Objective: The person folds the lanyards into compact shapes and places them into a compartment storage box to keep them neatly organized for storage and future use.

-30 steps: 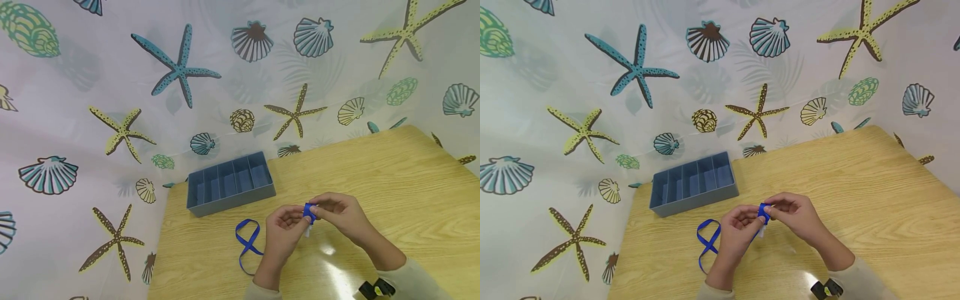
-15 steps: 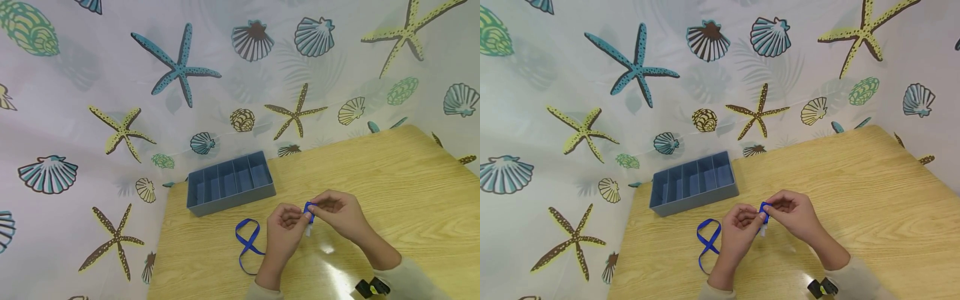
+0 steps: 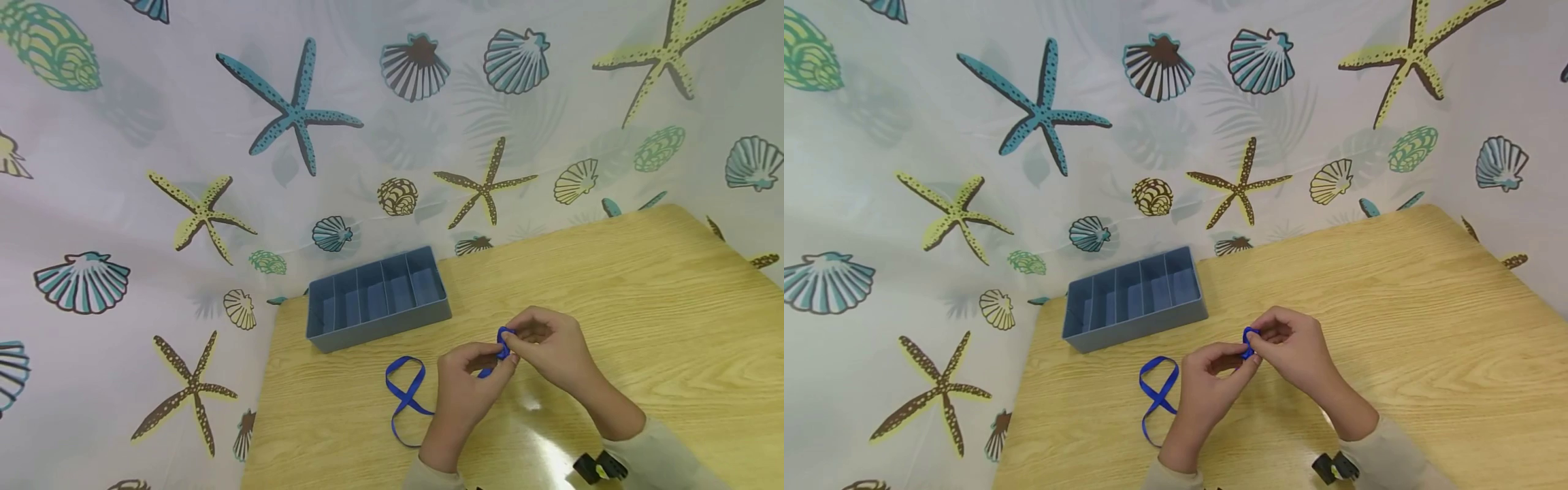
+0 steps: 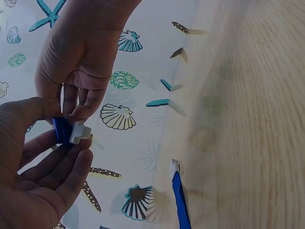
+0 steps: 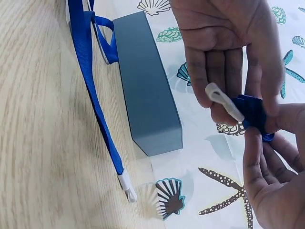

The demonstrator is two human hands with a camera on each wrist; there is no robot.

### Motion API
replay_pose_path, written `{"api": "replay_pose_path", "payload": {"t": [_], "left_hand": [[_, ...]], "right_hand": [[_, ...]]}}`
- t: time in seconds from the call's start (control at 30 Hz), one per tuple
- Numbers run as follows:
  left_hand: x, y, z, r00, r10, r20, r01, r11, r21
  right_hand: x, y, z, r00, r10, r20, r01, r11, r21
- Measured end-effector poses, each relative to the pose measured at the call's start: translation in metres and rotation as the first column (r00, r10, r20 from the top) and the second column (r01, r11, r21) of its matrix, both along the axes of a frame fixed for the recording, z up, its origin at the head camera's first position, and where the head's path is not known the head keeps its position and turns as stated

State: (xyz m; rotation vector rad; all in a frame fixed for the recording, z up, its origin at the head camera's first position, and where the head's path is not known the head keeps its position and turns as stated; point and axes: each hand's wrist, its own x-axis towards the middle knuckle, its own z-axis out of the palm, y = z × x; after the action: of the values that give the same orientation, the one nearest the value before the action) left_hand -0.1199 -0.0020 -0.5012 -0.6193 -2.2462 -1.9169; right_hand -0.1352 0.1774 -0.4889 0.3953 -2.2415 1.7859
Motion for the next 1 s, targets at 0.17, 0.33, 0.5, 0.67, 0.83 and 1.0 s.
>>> {"api": "replay_pose_path", "payload": {"t": [0.17,0.33,0.5,0.67,0.83,1.0], "left_hand": [[-0.002,0.001,-0.001,0.996,0.033,-0.082,-0.040,0.995,-0.088],[-0.003,0.004,-0.001,0.994,0.035,-0.108,-0.046,0.994,-0.100],[-0.004,0.007,-0.001,0.980,0.050,-0.192,-0.072,0.991,-0.111],[-0.004,0.008,0.001,0.976,0.062,-0.208,-0.090,0.988,-0.129],[-0.005,0.007,0.001,0.982,0.065,-0.178,-0.088,0.989,-0.119],[-0.006,0.008,-0.003,0.987,0.088,-0.138,-0.101,0.991,-0.087]], "right_hand": [[0.000,-0.002,0.001,0.999,-0.012,0.031,0.012,1.000,-0.016],[0.000,-0.005,0.003,0.997,-0.052,0.057,0.052,0.999,0.000],[0.001,-0.007,0.006,0.993,-0.100,0.069,0.098,0.995,0.027],[0.001,-0.010,0.006,0.991,-0.114,0.070,0.114,0.993,0.007],[0.001,-0.011,0.005,0.993,-0.098,0.073,0.098,0.995,0.006],[0.002,-0.012,0.005,0.994,-0.090,0.068,0.089,0.996,0.024]]}}
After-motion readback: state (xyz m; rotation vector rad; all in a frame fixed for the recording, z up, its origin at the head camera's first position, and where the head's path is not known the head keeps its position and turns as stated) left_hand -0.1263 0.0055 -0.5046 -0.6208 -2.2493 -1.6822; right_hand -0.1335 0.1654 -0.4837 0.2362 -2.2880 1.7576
